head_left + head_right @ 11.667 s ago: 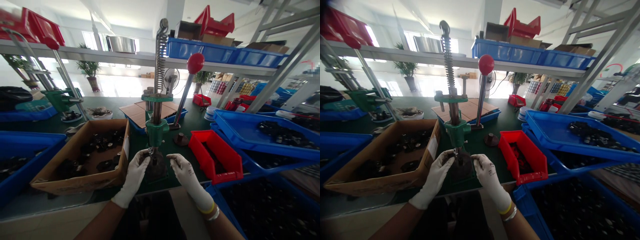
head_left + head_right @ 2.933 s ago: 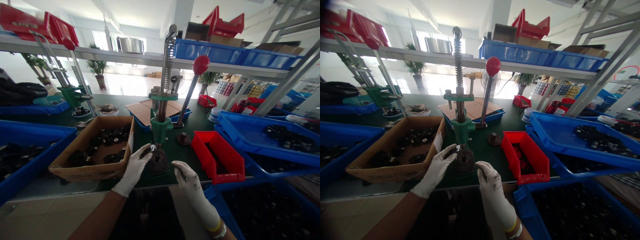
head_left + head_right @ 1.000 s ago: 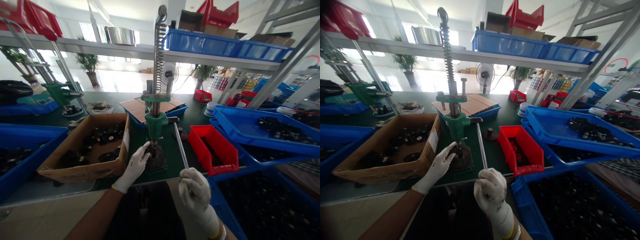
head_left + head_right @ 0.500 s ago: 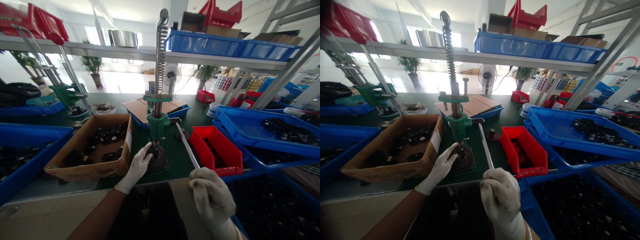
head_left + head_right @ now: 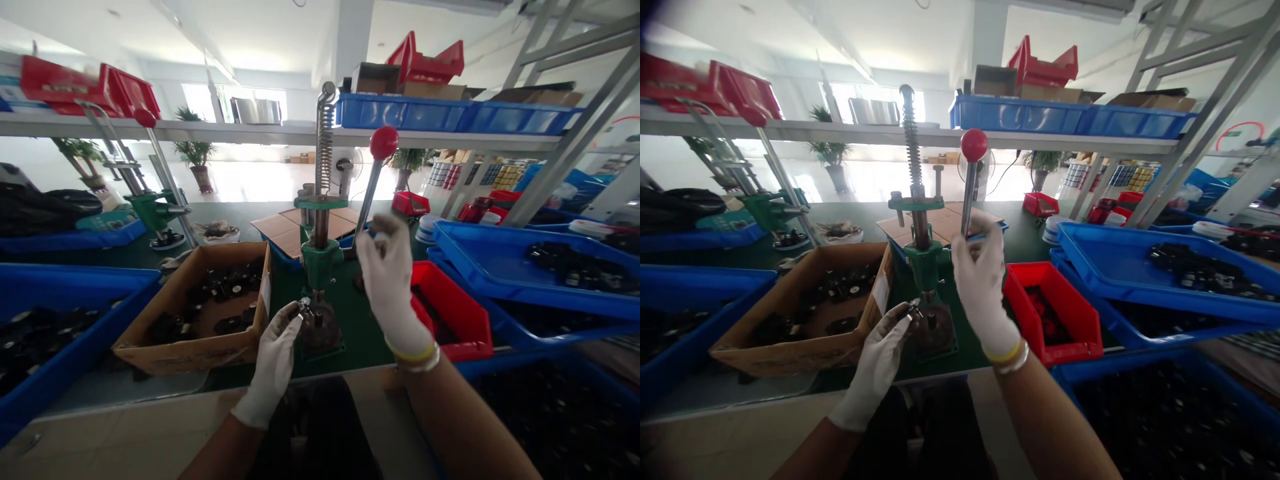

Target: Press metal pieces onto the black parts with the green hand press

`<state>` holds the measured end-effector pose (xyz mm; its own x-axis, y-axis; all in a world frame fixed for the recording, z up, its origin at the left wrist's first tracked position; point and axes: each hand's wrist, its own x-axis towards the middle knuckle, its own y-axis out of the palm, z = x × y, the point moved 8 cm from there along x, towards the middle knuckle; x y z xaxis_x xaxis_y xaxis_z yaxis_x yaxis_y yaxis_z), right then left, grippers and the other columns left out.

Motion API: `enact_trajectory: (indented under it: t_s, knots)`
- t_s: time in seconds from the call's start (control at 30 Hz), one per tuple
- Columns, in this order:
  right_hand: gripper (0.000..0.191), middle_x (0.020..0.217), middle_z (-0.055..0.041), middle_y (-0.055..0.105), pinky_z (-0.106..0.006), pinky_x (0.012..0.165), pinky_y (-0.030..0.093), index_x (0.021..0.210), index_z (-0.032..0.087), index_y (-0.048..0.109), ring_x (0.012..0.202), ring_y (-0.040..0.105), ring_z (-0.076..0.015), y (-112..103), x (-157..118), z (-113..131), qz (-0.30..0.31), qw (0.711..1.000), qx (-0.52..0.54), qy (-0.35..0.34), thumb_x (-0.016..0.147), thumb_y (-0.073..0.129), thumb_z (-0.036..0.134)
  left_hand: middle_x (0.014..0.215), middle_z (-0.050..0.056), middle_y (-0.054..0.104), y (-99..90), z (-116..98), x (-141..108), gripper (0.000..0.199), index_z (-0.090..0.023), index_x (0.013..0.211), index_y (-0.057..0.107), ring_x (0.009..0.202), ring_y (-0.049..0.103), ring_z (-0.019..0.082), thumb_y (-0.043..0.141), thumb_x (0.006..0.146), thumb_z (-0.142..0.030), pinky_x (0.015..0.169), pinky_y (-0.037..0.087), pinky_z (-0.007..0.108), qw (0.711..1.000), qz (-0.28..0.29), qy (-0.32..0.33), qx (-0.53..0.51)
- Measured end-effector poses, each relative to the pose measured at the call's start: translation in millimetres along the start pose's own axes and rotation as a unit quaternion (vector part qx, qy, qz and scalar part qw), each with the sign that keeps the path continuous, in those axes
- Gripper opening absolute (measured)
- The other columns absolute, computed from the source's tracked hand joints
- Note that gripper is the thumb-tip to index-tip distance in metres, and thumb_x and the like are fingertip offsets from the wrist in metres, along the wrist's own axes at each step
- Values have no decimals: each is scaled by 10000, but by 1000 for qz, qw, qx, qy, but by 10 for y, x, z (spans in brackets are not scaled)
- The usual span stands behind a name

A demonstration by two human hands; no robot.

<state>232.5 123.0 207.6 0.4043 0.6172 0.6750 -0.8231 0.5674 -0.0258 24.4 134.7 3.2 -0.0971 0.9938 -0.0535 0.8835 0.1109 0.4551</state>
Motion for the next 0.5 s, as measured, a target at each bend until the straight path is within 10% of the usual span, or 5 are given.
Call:
enact_trajectory:
  t_s: [0.17,0.5]
  knots:
    - [138,833,-30,703,-253,597,540,990,198,709,677,637,-144,339,-1408,-623,218,969,-4,115,879,680,275,1287,88,725,-4,36,-447,532,-217,1242,663,1192,691,239,822,770,-404,1087,532,355,996,29,-67,-46]
    - [45,867,-17,699,-284,648,481,955,227,598,718,659,-169,245,-2009,-137,350,921,-44,-167,929,608,191,1271,67,694,-700,-115,-1066,299,-356,1222,683,1234,650,261,642,926,-363,1093,534,363,906,93,197,363]
